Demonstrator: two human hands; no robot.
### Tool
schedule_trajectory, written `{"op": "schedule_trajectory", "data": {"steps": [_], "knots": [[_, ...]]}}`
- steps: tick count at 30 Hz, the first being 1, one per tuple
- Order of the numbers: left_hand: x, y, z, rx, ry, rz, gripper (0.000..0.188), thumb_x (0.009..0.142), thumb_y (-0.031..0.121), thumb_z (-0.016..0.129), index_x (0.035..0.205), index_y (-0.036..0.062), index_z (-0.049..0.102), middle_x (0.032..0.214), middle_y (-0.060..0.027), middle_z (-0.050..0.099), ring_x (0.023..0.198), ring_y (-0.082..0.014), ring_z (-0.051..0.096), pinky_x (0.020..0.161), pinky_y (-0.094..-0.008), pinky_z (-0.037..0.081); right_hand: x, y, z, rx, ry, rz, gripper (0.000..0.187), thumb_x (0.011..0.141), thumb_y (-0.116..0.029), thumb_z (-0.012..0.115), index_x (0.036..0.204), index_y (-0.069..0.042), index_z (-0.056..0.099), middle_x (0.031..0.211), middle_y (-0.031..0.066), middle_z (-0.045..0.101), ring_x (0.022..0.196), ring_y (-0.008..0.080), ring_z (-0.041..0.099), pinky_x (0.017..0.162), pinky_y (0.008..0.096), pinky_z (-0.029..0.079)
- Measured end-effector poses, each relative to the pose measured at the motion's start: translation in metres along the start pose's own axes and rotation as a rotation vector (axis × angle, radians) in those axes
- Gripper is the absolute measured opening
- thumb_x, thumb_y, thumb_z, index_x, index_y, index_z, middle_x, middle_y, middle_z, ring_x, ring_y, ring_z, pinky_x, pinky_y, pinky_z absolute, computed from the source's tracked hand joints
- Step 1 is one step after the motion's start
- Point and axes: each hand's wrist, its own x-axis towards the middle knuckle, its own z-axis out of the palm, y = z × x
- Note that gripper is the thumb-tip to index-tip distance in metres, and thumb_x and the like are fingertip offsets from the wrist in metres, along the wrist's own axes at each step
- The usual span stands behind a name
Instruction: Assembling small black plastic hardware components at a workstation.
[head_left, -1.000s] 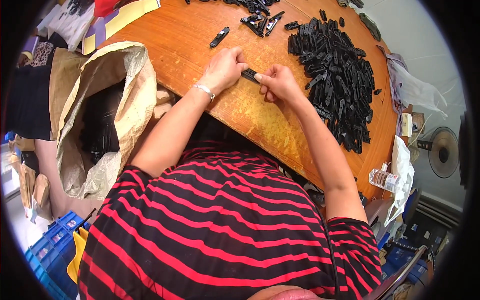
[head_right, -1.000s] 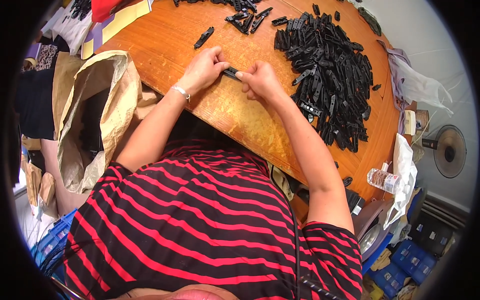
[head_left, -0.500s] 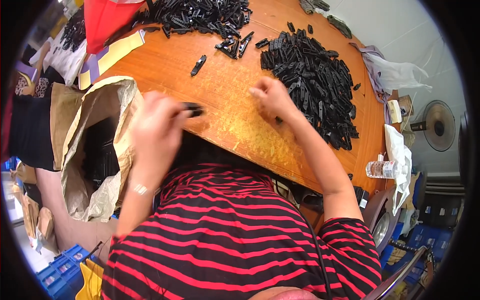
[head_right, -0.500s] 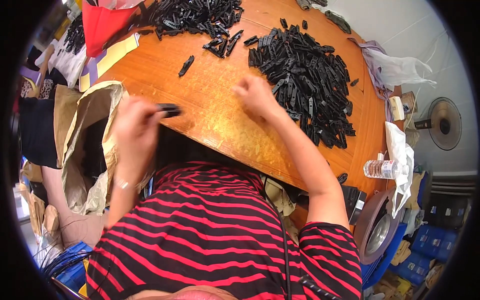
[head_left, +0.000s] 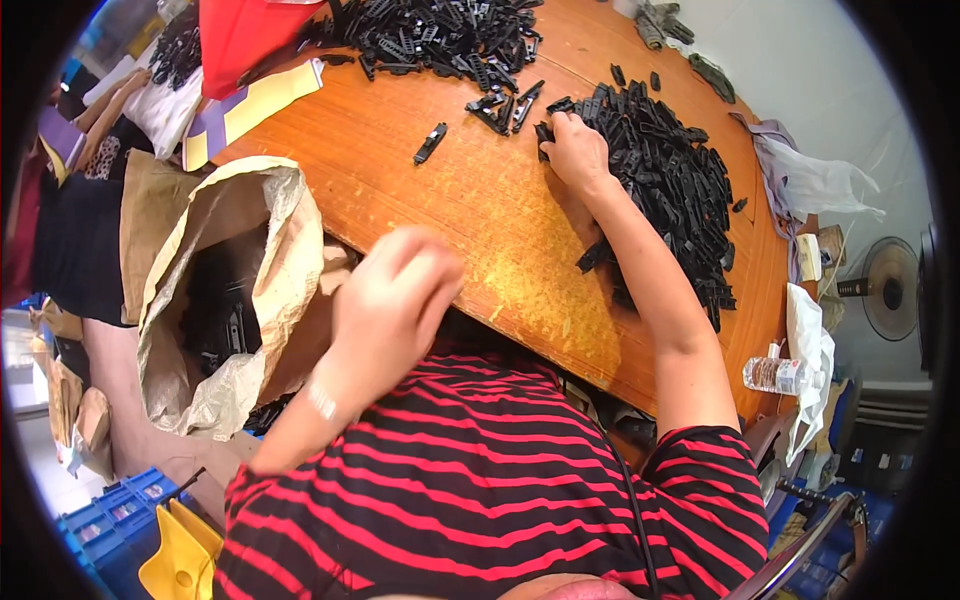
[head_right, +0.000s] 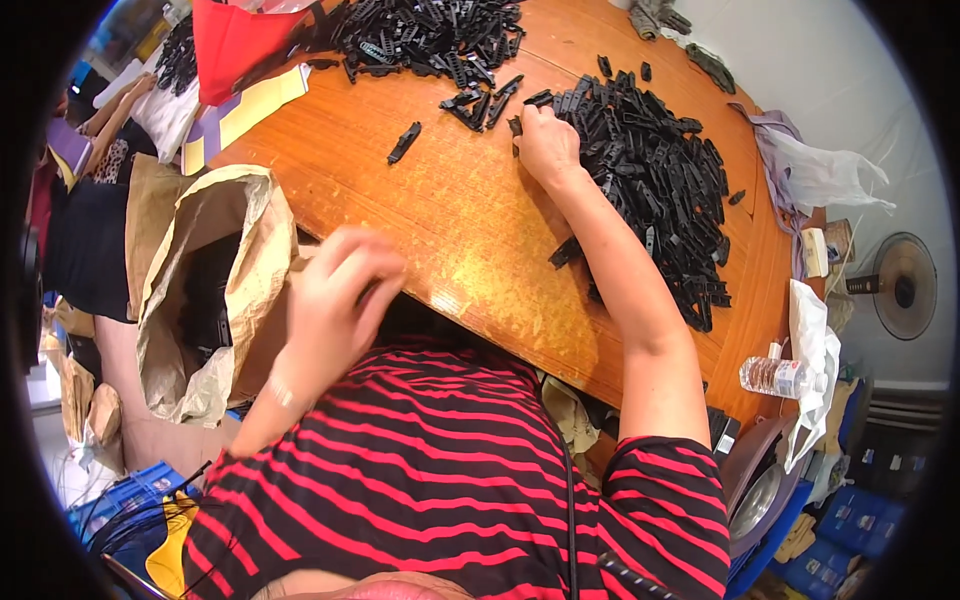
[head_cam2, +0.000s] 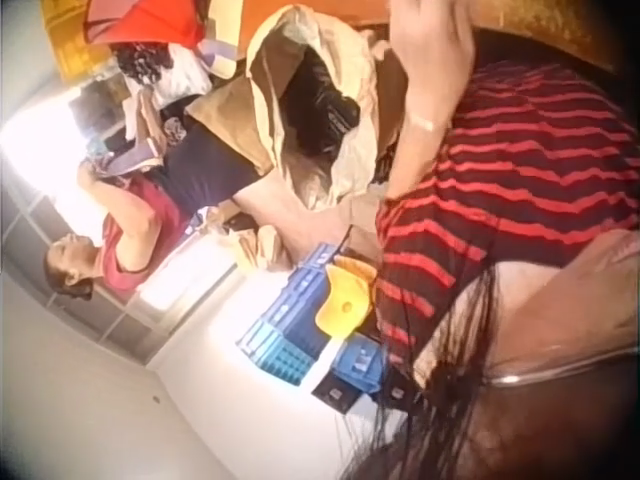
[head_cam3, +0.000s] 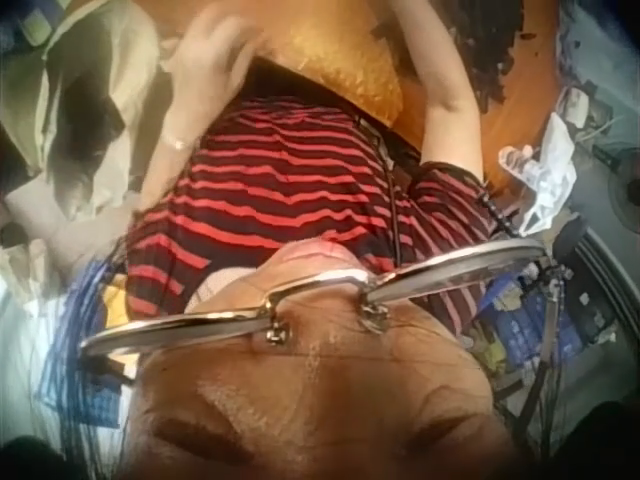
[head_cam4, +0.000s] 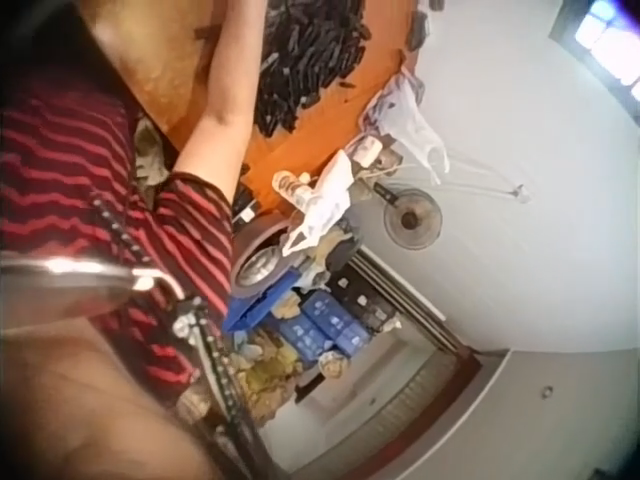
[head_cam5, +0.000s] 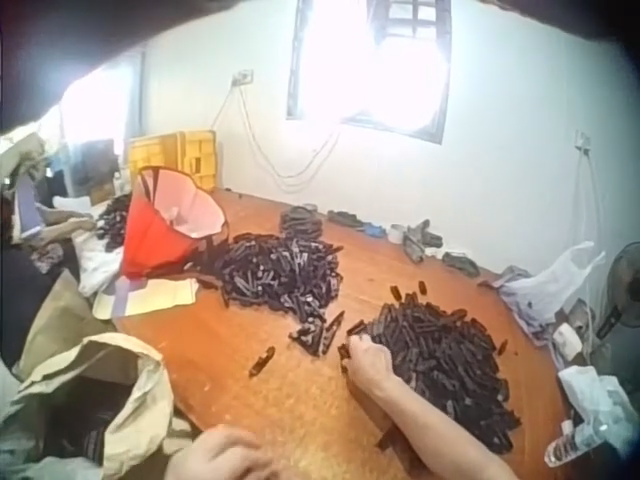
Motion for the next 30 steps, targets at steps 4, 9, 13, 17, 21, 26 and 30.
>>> {"op": "schedule_trajectory", "data": {"steps": [4,9,13,17,21,26,30], "knots": [[0.042,-0.101,0.077,0.18,0.193,-0.191,0.028,0.078,0.006,0.071,0.104,0.0038,0.06,0.101,-0.0151,0.058,0.096,-0.0342,0.058,0.083,-0.0403,0.048,-0.028,-0.042,-0.02,0.272,0.048,-0.118,0.025,0.078,-0.016,0.073,0.098,-0.007,0.061,0.096,0.0135,0.063,0.081,0.0336,0.065,0.068,0.0421,0.052],[0.085,-0.154,0.114,0.357,0.207,-0.316,0.03,0.078,0.013,0.072,0.106,0.0054,0.062,0.104,-0.015,0.06,0.098,-0.0333,0.057,0.087,-0.0405,0.047,-0.068,-0.081,-0.014,0.359,-0.167,-0.167,0.027,0.078,-0.017,0.074,0.099,-0.007,0.06,0.092,0.0133,0.062,0.085,0.034,0.063,0.072,0.0415,0.051],[0.086,-0.159,0.115,0.313,0.103,-0.324,0.023,0.077,0.011,0.072,0.098,0.0027,0.066,0.097,-0.0144,0.064,0.093,-0.0339,0.06,0.083,-0.0382,0.049,-0.072,-0.085,-0.013,0.414,-0.149,-0.224,0.026,0.078,-0.018,0.073,0.096,-0.006,0.058,0.096,0.0134,0.061,0.084,0.0344,0.063,0.073,0.0425,0.051],[0.078,-0.142,0.101,-0.014,0.018,-0.427,0.023,0.079,0.008,0.071,0.1,0.0004,0.066,0.093,-0.0111,0.067,0.083,-0.0255,0.064,0.075,-0.0328,0.051,-0.055,-0.077,-0.021,0.544,0.055,-0.222,0.029,0.08,-0.017,0.073,0.104,-0.008,0.061,0.096,0.0135,0.061,0.082,0.0339,0.063,0.069,0.0405,0.052],[0.072,-0.128,0.091,-0.863,-0.183,-0.527,0.022,0.084,0.006,0.071,0.103,-0.0021,0.064,0.087,-0.0031,0.066,0.077,-0.0078,0.061,0.067,-0.0226,0.051,-0.045,-0.068,-0.036,0.613,0.068,-0.368,0.018,0.083,-0.012,0.069,0.099,-0.006,0.066,0.088,0.0125,0.063,0.079,0.0316,0.063,0.065,0.0362,0.051],[0.064,-0.119,0.089,-0.95,-0.264,-0.641,0.02,0.089,0.014,0.069,0.102,-0.0004,0.063,0.084,-0.0026,0.066,0.073,-0.0066,0.059,0.062,-0.0211,0.048,-0.069,-0.066,-0.027,0.817,-0.04,-0.245,0.011,0.09,-0.008,0.065,0.089,0.003,0.063,0.07,0.0071,0.06,0.053,0.0106,0.057,0.049,0.0276,0.045],[0.062,-0.12,0.089,-0.908,-0.295,-0.681,0.021,0.09,0.02,0.067,0.099,0.0016,0.064,0.079,-0.0014,0.065,0.067,-0.0056,0.056,0.055,-0.0202,0.042,-0.092,-0.073,-0.029,1.042,-0.128,-0.108,0.013,0.09,-0.008,0.065,0.096,0.003,0.062,0.071,0.0042,0.062,0.055,0.0077,0.057,0.051,0.0227,0.048]]}}
